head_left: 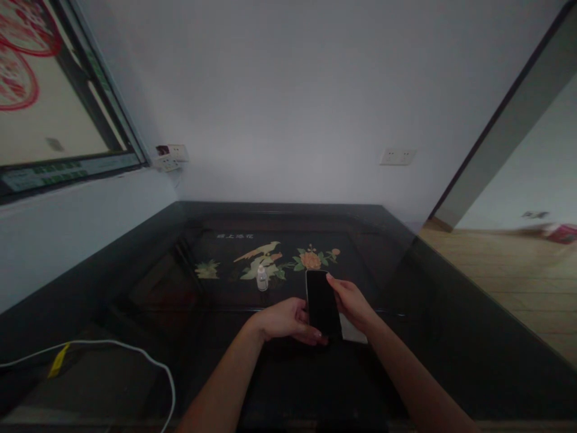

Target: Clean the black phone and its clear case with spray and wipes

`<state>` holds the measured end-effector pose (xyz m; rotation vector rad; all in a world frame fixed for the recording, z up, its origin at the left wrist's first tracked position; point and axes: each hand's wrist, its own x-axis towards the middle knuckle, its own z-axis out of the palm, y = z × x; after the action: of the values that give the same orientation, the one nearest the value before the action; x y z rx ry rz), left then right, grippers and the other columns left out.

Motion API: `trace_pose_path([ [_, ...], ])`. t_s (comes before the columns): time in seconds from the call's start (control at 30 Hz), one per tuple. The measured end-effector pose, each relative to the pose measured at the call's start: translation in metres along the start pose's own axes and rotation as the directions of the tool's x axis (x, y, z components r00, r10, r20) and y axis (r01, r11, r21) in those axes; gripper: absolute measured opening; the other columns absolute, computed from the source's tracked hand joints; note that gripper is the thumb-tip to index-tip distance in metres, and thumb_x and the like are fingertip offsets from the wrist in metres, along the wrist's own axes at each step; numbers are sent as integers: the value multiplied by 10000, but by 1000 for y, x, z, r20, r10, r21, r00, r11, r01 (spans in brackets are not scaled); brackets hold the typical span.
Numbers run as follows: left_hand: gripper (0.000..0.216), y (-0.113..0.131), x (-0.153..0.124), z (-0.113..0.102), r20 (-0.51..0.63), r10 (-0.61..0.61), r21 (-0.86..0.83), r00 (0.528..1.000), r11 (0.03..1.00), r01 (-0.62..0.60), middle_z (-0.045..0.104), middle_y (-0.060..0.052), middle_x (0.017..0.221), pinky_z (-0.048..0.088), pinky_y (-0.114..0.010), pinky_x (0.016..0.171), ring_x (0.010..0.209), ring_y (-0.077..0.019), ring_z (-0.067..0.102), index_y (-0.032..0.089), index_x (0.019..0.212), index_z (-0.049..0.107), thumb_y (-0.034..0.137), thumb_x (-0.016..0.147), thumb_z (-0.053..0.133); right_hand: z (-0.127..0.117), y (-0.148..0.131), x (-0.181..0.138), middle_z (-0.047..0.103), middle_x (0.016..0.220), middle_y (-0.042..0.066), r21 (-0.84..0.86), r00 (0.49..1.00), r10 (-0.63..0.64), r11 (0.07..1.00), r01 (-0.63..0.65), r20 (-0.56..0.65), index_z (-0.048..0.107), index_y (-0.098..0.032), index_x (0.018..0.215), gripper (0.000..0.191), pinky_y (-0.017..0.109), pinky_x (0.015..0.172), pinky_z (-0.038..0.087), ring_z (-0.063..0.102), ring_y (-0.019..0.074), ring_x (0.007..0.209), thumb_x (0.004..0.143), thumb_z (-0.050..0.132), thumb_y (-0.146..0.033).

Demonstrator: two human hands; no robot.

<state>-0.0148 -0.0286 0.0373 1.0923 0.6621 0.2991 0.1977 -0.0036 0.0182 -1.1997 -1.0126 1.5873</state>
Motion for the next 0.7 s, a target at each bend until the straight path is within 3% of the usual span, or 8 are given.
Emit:
trace_pose_path([
  [0.23,543,-1,1,-1,-53,5,-18,999,1000,-6,773,-115,1028,552,-317,884,919,-192,743,128,1115,715,304,643,920,0,-2,0,682,697,27,59,1000,14,998,-14,10,698,-162,880,323,213,519,504,627,122,549,900,699,-484],
  [0.43,560,-7,7,-2,-116,36,-54,993,998,-43,754,-125,1044,562,-338,850,890,-197,736,132,1170,647,234,670,878,1,-5,-3,732,777,25,118,998,36,992,-42,53,693,-187,968,208,209,567,531,679,124,618,874,747,-364],
  [0.57,505,-6,12,4,-272,96,-38,958,993,-110,732,-107,1017,558,-277,729,780,-147,700,142,1167,611,211,716,826,2,-9,-6,764,920,71,127,975,-33,992,5,218,698,-166,986,305,275,742,573,732,188,830,798,820,-373],
  [0.7,599,-3,14,9,-359,169,61,918,986,-157,717,-104,1097,548,-237,658,846,-164,694,158,1178,633,275,652,894,5,-11,-10,760,1056,116,113,958,-35,994,2,286,707,-143,1036,359,332,918,551,722,222,996,808,813,-400],
])
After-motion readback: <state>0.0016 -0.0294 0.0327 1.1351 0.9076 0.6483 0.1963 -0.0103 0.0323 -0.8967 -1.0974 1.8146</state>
